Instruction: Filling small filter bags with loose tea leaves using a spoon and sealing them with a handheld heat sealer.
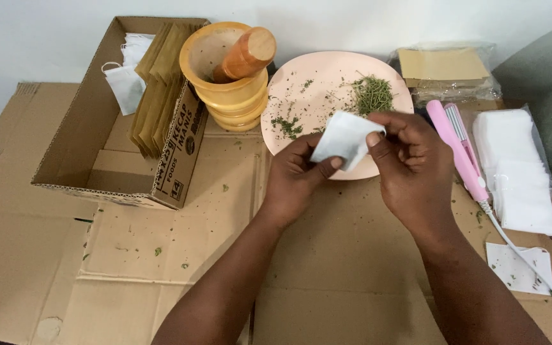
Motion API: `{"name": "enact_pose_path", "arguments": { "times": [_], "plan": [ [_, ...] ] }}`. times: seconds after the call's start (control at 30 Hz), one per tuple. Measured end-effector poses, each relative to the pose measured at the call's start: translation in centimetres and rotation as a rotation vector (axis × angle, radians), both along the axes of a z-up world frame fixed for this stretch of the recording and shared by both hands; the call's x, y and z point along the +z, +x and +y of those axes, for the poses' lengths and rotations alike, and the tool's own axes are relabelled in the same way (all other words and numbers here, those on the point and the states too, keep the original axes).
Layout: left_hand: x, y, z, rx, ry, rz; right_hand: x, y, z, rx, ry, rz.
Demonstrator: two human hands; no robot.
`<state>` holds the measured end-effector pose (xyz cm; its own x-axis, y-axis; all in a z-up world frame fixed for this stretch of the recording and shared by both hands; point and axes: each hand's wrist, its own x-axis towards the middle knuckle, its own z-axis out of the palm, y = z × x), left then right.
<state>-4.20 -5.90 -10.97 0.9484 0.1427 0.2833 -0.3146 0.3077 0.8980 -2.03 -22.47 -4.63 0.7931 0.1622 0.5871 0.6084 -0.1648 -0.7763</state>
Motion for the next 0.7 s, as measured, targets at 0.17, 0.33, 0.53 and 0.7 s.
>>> {"name": "enact_pose_path", "arguments": {
  "times": [0.17,0.33,0.53,0.7],
  "plan": [
    [1.0,-0.2,0.7,-0.017,-0.074,0.014,0.5,-0.5,0.3,-0.027,-0.067,-0.031],
    [1.0,-0.3,1.3,-0.042,-0.001,0.004,0.4,-0.5,0.5,-0.039,-0.097,0.018],
    [1.0,-0.4,1.6,-0.027,0.064,-0.049,-1.1,0.2,0.2,0.012,-0.022,0.168],
    [0.7,0.0,1.6,0.004,0.108,-0.075,-1.2,0.0,0.6,0.088,0.135,0.346]
  ]
}}
